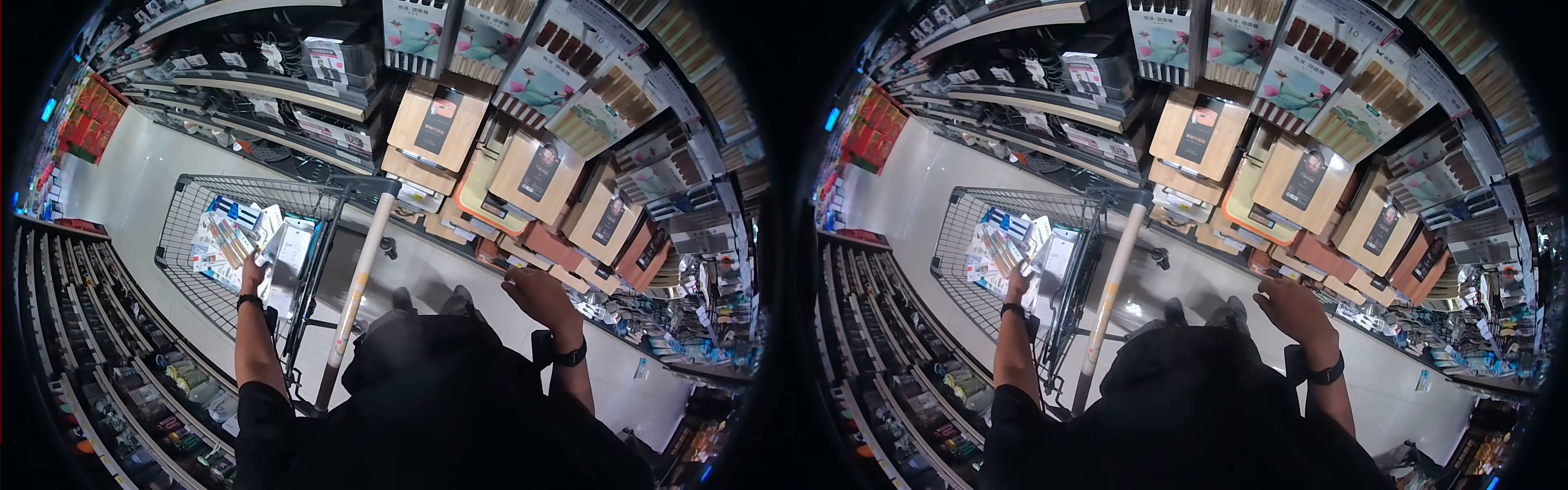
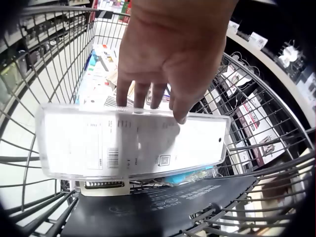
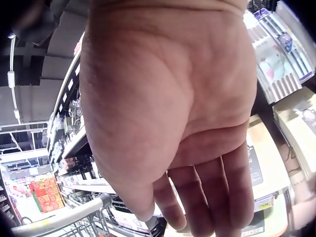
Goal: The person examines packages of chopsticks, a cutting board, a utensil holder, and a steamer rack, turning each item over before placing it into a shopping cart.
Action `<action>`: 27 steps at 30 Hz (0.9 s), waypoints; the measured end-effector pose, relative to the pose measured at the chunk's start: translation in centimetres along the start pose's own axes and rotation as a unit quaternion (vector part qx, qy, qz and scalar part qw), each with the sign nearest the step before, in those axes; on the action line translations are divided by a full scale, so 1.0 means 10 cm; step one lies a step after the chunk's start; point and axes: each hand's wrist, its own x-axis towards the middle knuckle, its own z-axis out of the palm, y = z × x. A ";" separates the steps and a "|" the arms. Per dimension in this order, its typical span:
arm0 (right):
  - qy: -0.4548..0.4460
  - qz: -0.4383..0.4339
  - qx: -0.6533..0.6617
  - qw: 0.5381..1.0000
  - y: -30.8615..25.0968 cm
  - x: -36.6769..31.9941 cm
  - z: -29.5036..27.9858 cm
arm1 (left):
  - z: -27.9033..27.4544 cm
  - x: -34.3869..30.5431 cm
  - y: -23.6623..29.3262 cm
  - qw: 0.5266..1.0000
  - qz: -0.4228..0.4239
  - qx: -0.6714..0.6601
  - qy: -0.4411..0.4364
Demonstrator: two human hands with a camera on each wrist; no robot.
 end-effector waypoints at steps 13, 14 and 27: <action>-0.028 -0.049 0.014 0.998 0.30 0.21 0.44 | -1.56 -1.44 3.35 0.974 0.190 -0.096 -0.074; -0.030 -0.058 0.031 0.997 0.32 0.25 0.48 | -1.50 -1.66 3.58 0.962 0.247 -0.060 -0.101; 0.044 -0.019 0.171 0.984 1.36 0.92 1.10 | -0.93 -2.03 3.37 0.938 0.205 -0.018 -0.279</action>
